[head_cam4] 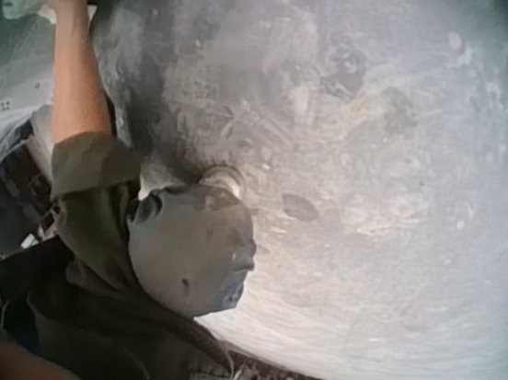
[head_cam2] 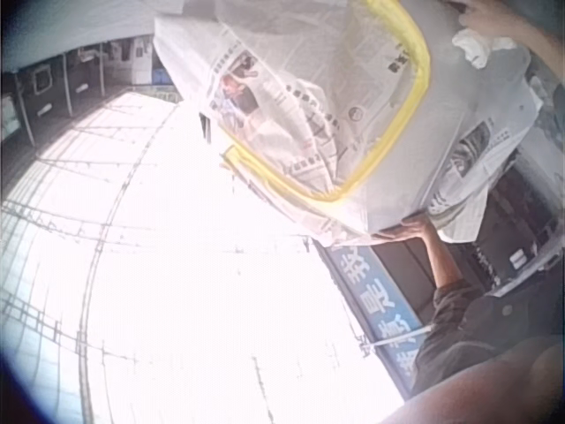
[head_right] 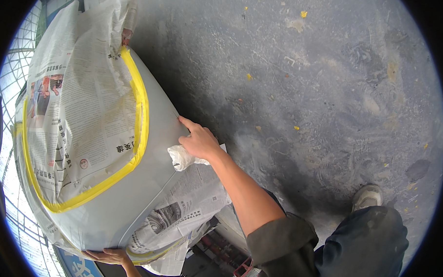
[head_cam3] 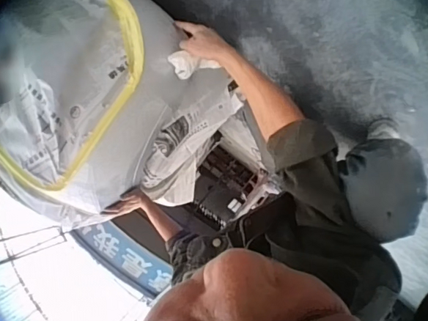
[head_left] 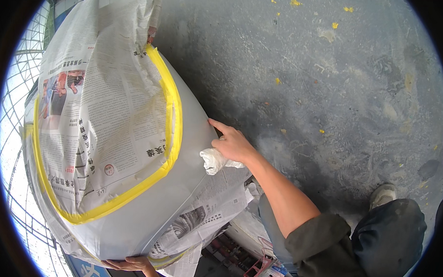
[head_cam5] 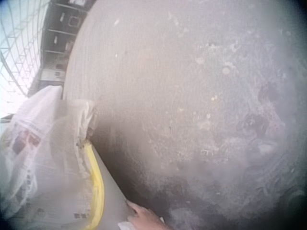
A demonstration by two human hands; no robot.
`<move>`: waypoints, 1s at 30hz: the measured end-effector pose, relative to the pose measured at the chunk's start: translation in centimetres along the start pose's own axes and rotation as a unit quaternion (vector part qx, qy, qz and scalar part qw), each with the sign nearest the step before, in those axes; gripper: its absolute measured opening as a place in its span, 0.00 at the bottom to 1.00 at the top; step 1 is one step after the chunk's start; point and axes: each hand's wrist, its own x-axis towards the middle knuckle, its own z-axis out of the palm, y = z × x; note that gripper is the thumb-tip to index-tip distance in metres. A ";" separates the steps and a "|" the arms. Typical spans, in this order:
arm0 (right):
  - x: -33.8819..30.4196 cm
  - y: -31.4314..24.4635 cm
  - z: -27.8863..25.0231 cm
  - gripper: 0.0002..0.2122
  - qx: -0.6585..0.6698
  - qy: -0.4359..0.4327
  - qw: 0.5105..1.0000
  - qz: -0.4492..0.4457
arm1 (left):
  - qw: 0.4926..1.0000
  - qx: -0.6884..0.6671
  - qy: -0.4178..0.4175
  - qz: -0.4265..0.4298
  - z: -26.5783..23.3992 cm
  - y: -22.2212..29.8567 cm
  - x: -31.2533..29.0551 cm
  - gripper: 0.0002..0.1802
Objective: The person retrieves a white cloth, walks to a white car with masked areas, and wipes the exposed rear bumper and trunk surfaces. The person folds the cloth and continues wiping along the edges of the masking tape and newspaper.
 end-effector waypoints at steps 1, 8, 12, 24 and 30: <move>0.0 0.0 -0.1 0.35 -0.008 0.000 1.000 0.003 | 1.000 -0.001 0.001 -0.001 -0.1 0.2 0.1 0.41; -1.5 -1.8 -1.1 0.35 -0.015 -0.021 0.999 0.042 | 1.000 0.000 -0.002 -0.004 -0.7 0.3 0.5 0.41; -2.0 -1.2 -0.8 0.33 -0.003 -0.025 0.999 0.040 | 0.999 -0.030 -0.002 -0.013 -0.2 -0.4 -0.4 0.43; -2.1 2.6 -5.3 0.19 0.447 0.113 0.884 0.081 | 0.997 -0.067 -0.024 -0.025 -0.1 -0.4 -0.7 0.39; -4.1 1.5 3.6 0.22 0.420 0.186 0.888 -0.004 | 0.997 -0.075 -0.019 -0.031 -0.5 -0.6 -0.8 0.39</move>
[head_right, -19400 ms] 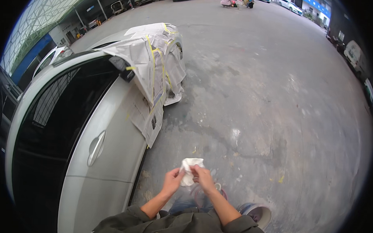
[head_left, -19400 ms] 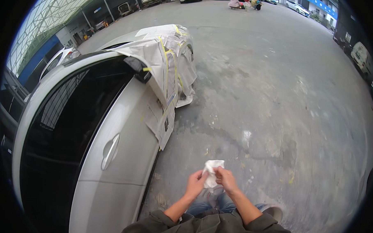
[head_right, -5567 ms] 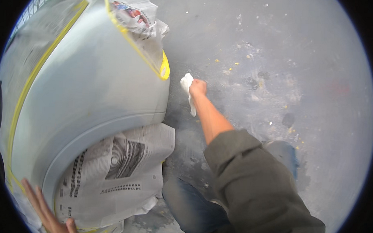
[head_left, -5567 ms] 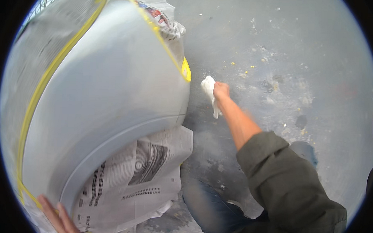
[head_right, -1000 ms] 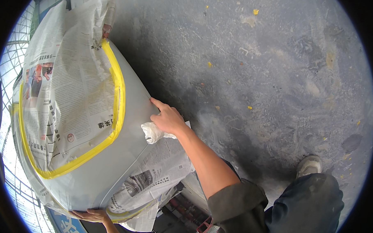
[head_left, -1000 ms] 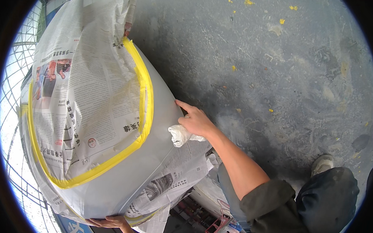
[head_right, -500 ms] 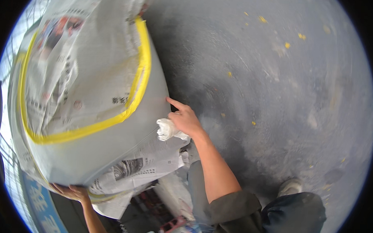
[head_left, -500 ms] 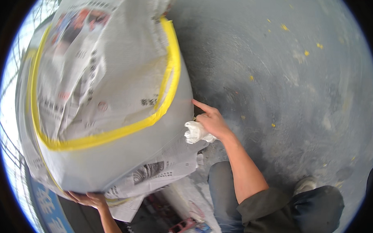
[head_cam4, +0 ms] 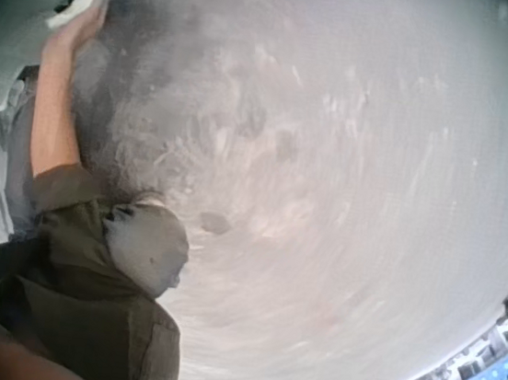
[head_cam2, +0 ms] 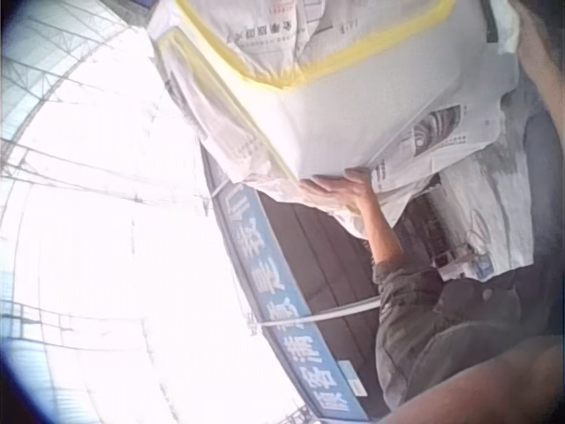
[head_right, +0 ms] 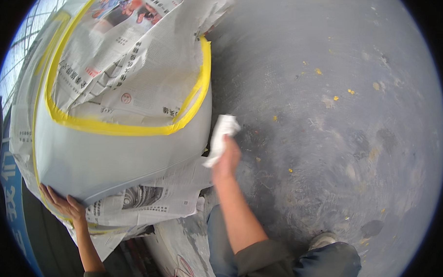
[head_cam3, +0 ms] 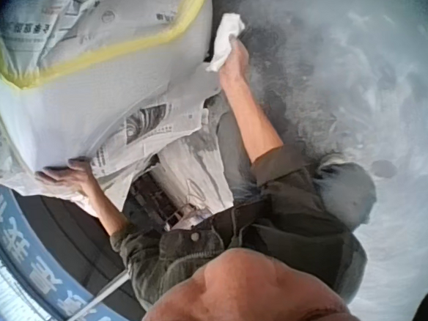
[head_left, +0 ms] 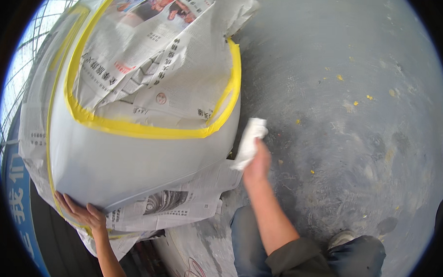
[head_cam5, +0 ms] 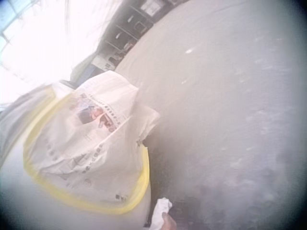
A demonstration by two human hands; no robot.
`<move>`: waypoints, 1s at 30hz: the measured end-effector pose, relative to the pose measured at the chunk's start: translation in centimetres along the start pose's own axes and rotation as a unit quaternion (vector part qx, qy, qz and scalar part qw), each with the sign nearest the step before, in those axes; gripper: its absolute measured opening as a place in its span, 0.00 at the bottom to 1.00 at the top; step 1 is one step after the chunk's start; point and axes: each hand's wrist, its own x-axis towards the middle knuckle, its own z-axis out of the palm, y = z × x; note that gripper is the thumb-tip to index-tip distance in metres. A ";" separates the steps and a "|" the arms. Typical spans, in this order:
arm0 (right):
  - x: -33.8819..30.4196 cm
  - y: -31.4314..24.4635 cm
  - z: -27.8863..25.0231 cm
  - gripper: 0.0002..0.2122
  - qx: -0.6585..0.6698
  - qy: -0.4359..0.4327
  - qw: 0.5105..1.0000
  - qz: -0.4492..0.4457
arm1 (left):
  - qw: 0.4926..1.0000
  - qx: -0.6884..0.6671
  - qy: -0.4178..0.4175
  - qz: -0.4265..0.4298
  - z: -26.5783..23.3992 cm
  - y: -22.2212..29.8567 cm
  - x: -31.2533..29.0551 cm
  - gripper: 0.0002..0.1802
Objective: The person retrieves a white cloth, walks to a white car with masked areas, and wipes the exposed rear bumper and trunk surfaces. The person folds the cloth and continues wiping along the edges of the masking tape and newspaper.
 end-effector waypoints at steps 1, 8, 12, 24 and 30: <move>-1.4 1.5 1.7 0.22 0.040 -0.036 0.998 0.020 | 1.000 -0.006 0.009 -0.004 0.1 0.1 0.2 0.39; 2.3 2.1 4.6 0.30 -0.184 -0.125 0.971 -0.083 | 0.999 0.037 0.020 0.010 -0.4 0.5 0.7 0.37; 7.1 0.9 4.2 0.28 -0.213 -0.129 0.964 -0.094 | 0.997 0.050 0.045 0.033 0.4 1.0 1.4 0.35; 5.4 4.3 2.5 0.23 -0.245 -0.066 0.952 -0.172 | 0.996 0.075 0.036 0.044 0.2 1.8 1.4 0.39; 2.4 3.0 1.0 0.18 -0.321 -0.024 0.926 -0.197 | 0.996 0.071 0.041 0.041 0.4 1.8 1.8 0.40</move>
